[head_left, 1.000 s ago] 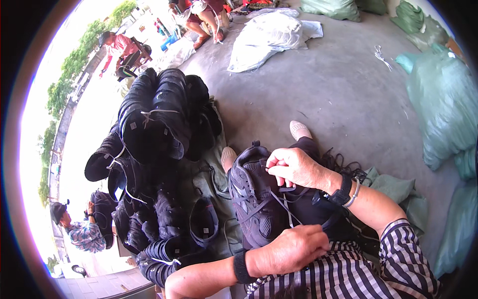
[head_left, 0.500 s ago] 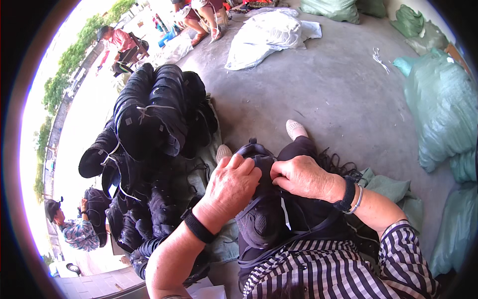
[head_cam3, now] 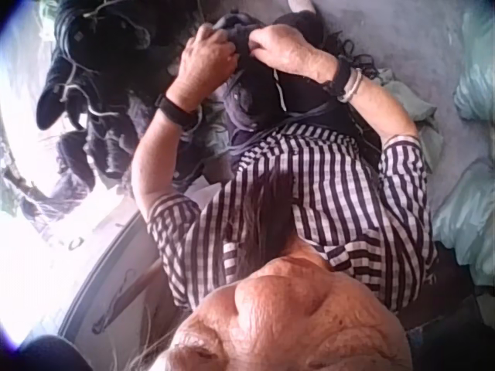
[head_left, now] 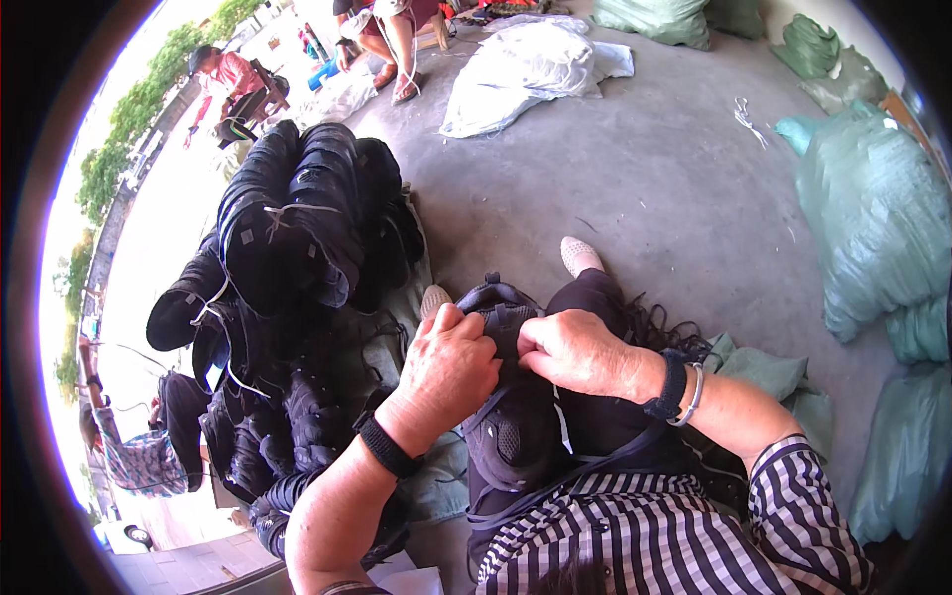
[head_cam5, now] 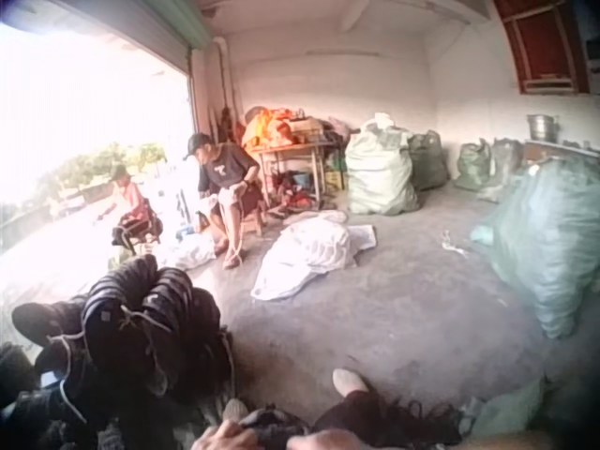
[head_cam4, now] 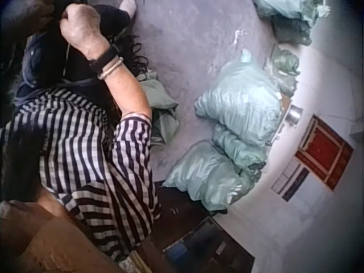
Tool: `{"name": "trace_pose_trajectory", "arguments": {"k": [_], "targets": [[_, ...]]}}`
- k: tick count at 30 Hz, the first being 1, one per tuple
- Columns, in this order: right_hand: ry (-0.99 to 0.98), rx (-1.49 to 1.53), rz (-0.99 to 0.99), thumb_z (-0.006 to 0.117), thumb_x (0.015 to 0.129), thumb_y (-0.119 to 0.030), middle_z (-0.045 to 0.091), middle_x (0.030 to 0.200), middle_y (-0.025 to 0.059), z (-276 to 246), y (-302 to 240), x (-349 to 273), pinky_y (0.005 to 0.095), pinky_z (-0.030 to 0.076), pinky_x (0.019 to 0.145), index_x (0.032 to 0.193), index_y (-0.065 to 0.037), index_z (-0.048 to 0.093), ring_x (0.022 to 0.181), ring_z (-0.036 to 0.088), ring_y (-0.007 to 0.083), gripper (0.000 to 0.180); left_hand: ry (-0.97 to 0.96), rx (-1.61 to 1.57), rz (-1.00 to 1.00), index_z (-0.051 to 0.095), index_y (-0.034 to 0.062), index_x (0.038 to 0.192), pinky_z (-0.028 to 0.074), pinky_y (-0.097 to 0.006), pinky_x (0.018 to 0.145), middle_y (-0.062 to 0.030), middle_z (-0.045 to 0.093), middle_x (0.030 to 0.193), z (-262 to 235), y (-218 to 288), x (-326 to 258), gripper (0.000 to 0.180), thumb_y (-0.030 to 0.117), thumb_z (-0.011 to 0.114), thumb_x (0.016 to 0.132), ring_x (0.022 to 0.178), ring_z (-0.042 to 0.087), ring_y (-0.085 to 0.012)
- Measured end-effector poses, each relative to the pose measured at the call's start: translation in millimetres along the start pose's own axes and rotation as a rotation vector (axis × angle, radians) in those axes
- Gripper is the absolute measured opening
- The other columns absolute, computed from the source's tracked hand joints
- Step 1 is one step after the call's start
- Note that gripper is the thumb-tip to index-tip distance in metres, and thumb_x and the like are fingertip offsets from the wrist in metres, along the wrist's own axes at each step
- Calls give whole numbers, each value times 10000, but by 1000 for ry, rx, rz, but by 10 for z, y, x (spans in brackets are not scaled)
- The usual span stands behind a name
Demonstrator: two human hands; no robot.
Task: Threading and inserting laces into athletic shoes.
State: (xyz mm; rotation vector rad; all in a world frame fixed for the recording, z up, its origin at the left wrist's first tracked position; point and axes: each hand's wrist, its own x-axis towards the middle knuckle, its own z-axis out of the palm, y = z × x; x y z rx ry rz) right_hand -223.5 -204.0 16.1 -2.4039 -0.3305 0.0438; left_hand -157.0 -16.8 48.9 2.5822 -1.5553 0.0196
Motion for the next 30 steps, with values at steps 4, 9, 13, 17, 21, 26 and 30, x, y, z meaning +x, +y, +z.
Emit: {"name": "trace_pose_trajectory", "arguments": {"k": [4, 9, 13, 17, 21, 26, 30], "targets": [[100, 97, 48, 630, 794, -132, 646, 706, 143, 63, -47, -35, 413, 499, 654, 834, -53, 620, 707, 651, 322, 89, 20, -20, -32, 660, 91, 756, 454, -396, 813, -47, 568, 885, -5, 21, -40, 112, 195, 687, 728, 974, 502, -271], [63, -6, 6, 629, 795, -134, 643, 699, 138, -20, 10, -75, 408, 501, 647, 832, -59, 613, 704, 651, 322, 86, 100, -296, -140, 650, 66, 774, 461, -367, 855, -76, 558, 892, -9, 55, -126, 125, 104, 724, 681, 963, 503, -291], [154, 84, -3, 632, 794, -143, 636, 684, 131, 116, -7, -75, 412, 507, 620, 834, -71, 609, 686, 652, 326, 86, 132, -312, -147, 642, 69, 788, 466, -373, 859, -74, 551, 888, 18, 102, -114, 137, 94, 722, 680, 987, 497, -298], [152, 50, 36, 595, 807, -141, 652, 719, 152, 189, -91, -45, 445, 513, 672, 831, -67, 597, 738, 655, 348, 78, 166, -216, -97, 641, 75, 794, 453, -372, 859, -78, 544, 891, 91, 118, -97, 141, 98, 706, 670, 980, 481, -299], [120, 172, 38, 621, 816, -138, 643, 708, 142, 146, -16, -52, 410, 500, 642, 854, -53, 605, 701, 650, 328, 95, 107, -65, -37, 632, 55, 796, 437, -376, 839, -92, 537, 921, 103, 132, -67, 123, 116, 652, 691, 962, 474, -288], [150, 199, 47, 650, 833, -111, 631, 717, 135, 43, -43, -109, 358, 479, 619, 900, -35, 614, 668, 637, 271, 107, 139, 31, -69, 606, 52, 739, 448, -382, 831, -95, 528, 888, 161, 138, -31, 101, 106, 638, 661, 963, 493, -294], [516, 133, -133, 629, 842, -69, 594, 779, 106, -96, -5, -183, 367, 487, 622, 873, -60, 596, 682, 610, 298, 46, 125, 60, -6, 593, 30, 777, 452, -392, 862, -109, 541, 922, 81, 146, -145, 130, 71, 634, 661, 1001, 504, -293]]}}
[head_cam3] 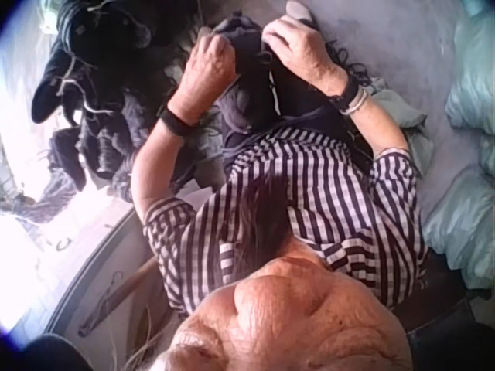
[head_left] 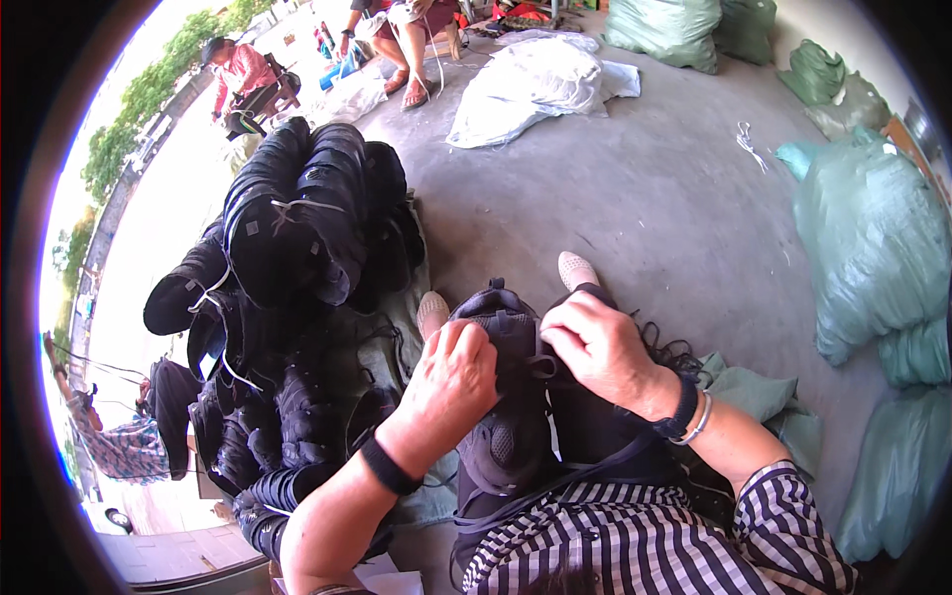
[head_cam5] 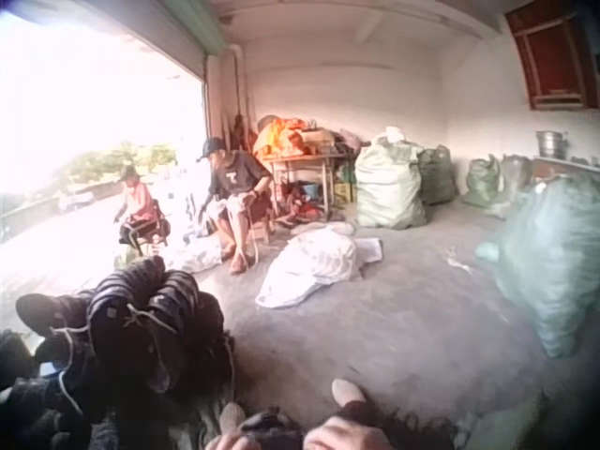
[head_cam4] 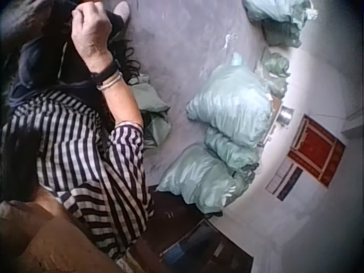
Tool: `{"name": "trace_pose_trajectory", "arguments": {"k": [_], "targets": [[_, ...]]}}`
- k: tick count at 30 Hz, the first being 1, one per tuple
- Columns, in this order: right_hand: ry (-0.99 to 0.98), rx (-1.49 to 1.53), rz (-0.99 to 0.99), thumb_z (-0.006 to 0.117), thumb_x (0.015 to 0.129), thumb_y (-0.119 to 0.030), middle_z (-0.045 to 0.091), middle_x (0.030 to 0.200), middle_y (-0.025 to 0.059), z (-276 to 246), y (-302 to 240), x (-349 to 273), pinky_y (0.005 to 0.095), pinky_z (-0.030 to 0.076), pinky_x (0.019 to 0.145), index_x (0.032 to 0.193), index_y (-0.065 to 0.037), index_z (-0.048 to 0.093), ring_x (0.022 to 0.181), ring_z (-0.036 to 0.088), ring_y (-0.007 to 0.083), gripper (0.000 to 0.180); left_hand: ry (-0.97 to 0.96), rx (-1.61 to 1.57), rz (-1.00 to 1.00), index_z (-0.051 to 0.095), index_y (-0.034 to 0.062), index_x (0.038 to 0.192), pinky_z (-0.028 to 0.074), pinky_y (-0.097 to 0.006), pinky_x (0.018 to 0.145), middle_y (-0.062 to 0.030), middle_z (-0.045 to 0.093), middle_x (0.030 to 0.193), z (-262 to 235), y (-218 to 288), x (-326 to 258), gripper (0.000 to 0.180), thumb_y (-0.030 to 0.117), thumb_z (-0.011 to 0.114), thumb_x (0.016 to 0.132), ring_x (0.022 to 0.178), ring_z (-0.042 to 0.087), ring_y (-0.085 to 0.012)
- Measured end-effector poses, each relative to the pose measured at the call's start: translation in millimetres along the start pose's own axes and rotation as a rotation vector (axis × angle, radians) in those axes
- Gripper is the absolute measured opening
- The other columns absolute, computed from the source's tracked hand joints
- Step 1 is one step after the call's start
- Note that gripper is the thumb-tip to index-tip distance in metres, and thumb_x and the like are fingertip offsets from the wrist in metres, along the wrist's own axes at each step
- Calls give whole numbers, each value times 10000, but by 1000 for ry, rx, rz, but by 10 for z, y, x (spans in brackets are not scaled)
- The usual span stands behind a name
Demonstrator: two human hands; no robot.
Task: Threading and inserting laces into athletic shoes.
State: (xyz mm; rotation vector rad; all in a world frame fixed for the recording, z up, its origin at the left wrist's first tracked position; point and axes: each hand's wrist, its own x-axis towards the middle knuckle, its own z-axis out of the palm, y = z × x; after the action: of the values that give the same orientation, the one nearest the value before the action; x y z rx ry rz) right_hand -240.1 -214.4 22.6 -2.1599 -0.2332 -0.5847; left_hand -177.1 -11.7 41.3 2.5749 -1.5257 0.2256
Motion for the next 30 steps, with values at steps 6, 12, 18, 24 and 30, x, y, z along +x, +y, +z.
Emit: {"name": "trace_pose_trajectory", "arguments": {"k": [6, 12, 18, 24, 30], "targets": [[-408, -108, 11, 699, 823, -228, 615, 690, 84, -182, -89, -203, 363, 492, 557, 700, -43, 620, 633, 619, 286, 235, 156, -263, -473, 546, 23, 824, 535, -357, 660, -114, 534, 1021, -355, 41, -330, 150, -34, 632, 716, 848, 612, -290], [-381, -314, 23, 708, 795, -264, 606, 759, 108, 81, -184, -152, 380, 525, 602, 834, -46, 582, 716, 652, 278, 255, 94, -189, -250, 609, 118, 954, 511, -350, 683, -61, 526, 934, -257, 192, -138, 319, 213, 770, 696, 843, 576, -237], [-411, -107, 172, 680, 802, -159, 609, 776, 128, 146, -151, -166, 387, 515, 649, 831, -29, 566, 733, 637, 327, 175, 133, -222, -279, 605, 104, 789, 500, -353, 607, -53, 554, 769, -70, 170, -123, 131, 134, 723, 741, 747, 587, -251], [-537, 524, 736, 582, 924, -116, 664, 762, 74, -64, -106, -18, 194, 410, 413, 865, 2, 572, 460, 514, 55, 133, 343, -440, -586, 602, 32, 821, 458, -275, 587, -57, 575, 743, -299, -37, -416, 42, 18, 641, 819, 642, 569, -164], [-682, 757, 916, 617, 891, -111, 617, 656, 53, -172, -31, -32, 197, 375, 406, 936, 13, 592, 452, 499, 56, 134, -99, -888, -693, 653, -9, 970, 437, -219, 592, -20, 597, 707, -320, -65, -620, 127, 53, 620, 864, 634, 539, -64]]}}
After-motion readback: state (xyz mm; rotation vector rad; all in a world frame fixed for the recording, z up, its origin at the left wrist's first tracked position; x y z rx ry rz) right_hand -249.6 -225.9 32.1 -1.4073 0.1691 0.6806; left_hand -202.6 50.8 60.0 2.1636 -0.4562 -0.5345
